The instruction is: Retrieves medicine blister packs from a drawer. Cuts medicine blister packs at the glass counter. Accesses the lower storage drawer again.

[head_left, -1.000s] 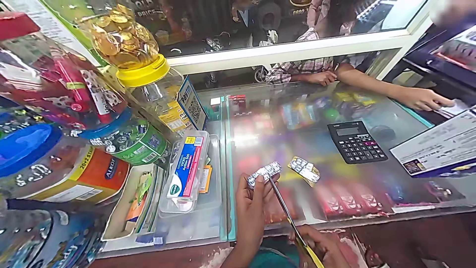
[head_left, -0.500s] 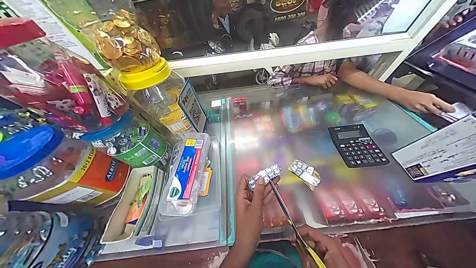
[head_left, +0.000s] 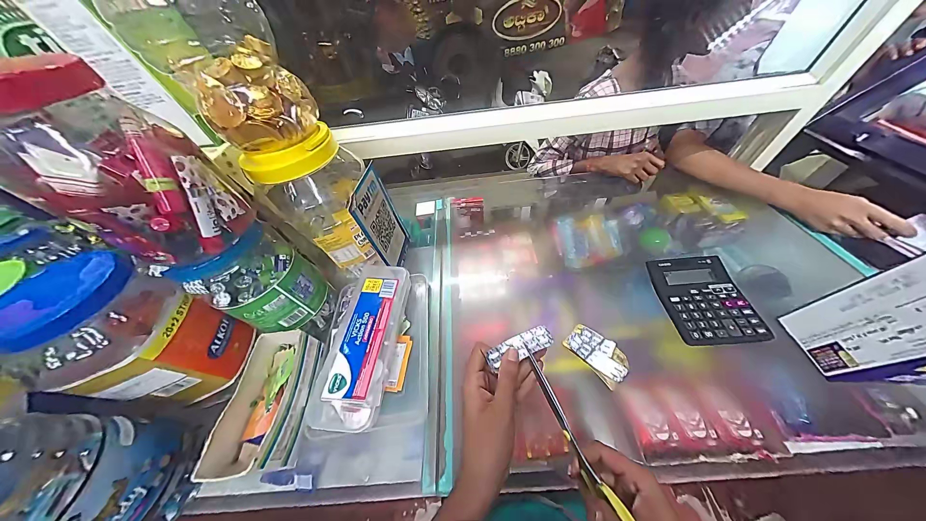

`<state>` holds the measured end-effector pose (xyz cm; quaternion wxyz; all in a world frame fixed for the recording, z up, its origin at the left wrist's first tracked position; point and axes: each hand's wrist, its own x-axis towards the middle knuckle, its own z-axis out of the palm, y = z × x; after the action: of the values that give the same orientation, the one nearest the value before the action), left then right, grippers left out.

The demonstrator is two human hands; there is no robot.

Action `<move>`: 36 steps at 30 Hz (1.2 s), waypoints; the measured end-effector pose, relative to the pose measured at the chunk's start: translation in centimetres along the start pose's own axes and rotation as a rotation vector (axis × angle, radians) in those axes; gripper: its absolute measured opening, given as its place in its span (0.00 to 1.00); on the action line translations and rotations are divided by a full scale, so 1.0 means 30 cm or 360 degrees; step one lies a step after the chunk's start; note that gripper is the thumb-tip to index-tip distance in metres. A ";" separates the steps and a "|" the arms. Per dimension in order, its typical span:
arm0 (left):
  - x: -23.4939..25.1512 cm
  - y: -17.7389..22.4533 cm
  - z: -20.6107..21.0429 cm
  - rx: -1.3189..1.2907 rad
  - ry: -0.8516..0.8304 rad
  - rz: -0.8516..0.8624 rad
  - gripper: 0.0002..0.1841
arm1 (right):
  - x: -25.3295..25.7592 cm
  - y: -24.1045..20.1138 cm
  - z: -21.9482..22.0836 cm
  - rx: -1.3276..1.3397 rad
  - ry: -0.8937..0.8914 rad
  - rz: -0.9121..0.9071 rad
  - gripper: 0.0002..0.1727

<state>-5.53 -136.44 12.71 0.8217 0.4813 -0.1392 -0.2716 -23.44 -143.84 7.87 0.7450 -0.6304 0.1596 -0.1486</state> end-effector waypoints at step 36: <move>0.306 0.146 -0.191 0.1220 -0.0340 0.0705 0.12 | 0.265 -0.133 -0.134 -0.0083 -0.0472 0.0237 0.25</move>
<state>6.12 -135.95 13.36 0.6036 0.6785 -0.4133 -0.0663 -18.03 -151.44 10.79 0.7528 -0.6508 0.0980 0.0059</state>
